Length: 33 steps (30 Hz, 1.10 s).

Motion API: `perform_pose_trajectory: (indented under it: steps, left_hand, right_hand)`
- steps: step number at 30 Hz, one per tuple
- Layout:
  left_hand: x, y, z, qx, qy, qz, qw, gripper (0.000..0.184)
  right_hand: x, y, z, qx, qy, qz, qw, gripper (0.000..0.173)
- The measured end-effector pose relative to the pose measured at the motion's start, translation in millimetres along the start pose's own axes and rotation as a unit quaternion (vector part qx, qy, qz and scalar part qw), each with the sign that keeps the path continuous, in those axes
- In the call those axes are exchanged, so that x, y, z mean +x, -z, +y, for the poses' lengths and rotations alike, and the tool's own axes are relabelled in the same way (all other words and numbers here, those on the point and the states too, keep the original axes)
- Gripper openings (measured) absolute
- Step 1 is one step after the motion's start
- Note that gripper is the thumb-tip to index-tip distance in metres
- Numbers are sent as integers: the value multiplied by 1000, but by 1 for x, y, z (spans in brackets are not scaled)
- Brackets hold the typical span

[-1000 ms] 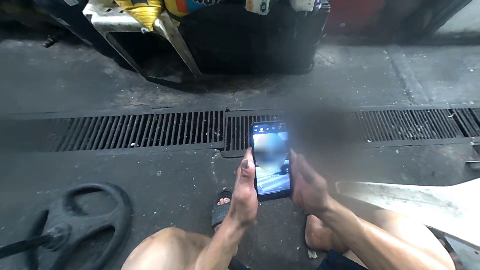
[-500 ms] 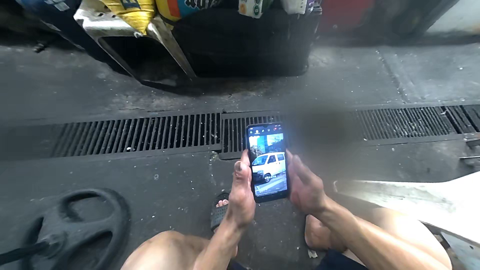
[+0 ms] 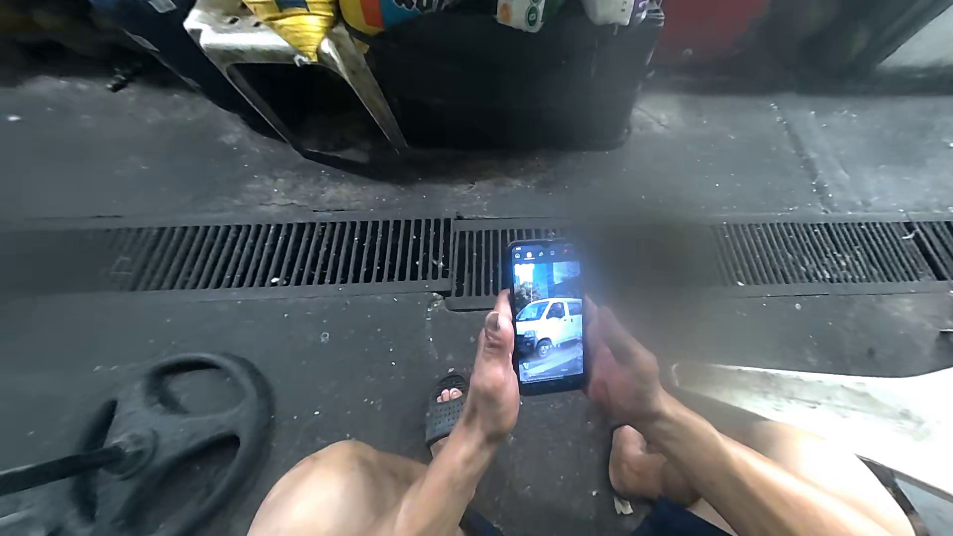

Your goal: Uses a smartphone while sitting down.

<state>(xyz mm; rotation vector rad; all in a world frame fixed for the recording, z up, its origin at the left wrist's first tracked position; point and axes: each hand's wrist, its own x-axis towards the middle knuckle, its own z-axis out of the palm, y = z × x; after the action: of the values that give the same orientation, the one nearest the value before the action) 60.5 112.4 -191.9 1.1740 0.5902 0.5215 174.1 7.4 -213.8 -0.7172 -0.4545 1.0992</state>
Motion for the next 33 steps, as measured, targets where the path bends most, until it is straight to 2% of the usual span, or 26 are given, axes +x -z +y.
perform_pose_trajectory:
  steps: [33]
  left_hand:
    - [3, 2, -2, -21, 1, -13, 1000, 116]
  right_hand:
    - [1, 2, 0, -4, -2, -6, 1000, 78]
